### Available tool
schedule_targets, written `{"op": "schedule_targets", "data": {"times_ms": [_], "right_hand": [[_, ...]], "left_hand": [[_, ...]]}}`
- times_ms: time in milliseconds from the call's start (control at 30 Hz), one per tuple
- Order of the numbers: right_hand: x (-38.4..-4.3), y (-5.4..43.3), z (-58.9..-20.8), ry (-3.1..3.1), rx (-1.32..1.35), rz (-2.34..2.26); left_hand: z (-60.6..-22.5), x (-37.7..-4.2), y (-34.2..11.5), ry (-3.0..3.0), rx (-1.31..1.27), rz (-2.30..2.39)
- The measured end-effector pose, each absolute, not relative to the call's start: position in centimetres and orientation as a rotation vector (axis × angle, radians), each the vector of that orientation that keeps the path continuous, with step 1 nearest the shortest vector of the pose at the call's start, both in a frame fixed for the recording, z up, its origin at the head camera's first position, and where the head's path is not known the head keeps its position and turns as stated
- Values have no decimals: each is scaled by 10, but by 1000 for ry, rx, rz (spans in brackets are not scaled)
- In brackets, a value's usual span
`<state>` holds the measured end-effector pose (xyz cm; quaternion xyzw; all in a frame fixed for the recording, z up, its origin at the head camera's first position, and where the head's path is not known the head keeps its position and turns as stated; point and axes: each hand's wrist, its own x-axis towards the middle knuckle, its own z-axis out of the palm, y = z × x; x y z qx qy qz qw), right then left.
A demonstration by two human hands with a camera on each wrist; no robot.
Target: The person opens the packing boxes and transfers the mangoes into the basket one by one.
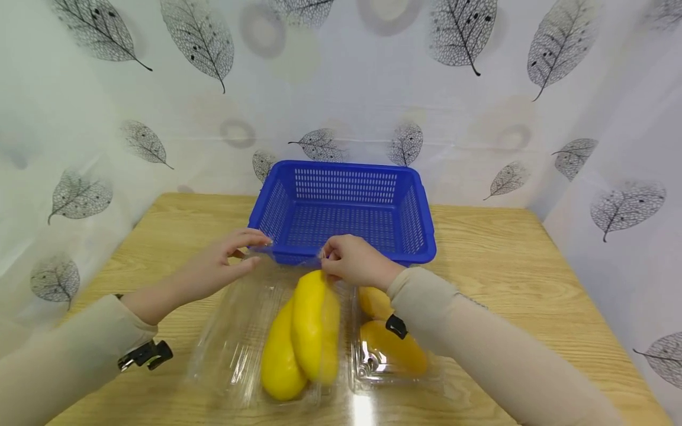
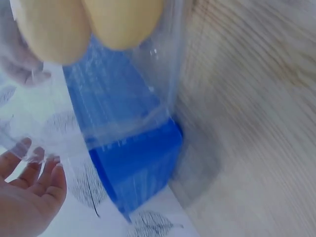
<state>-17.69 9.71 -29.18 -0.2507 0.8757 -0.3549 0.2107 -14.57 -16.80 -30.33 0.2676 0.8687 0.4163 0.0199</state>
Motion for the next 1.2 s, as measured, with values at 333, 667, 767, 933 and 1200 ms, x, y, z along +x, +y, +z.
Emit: {"op": "schedule_targets", "data": {"times_ms": [333,667,767,933,1200], "right_hand": [[-178,111,-298,2428,-674,-964],[-179,117,-306,2432,-676,-931],[-178,117,-309,2426,-689,-920],[-178,118,-315,2409,-687,-902],[-182,123,-318,2328,-632,-980]], "left_hand": [[-281,-134,-219,2745,725,1058],[-274,-131,-260,2733,599,891],[-273,-127,-270,2715,548,872],[-269,-121,-284,2695,433,794],[-276,-125,-292,2650,356,746]]}}
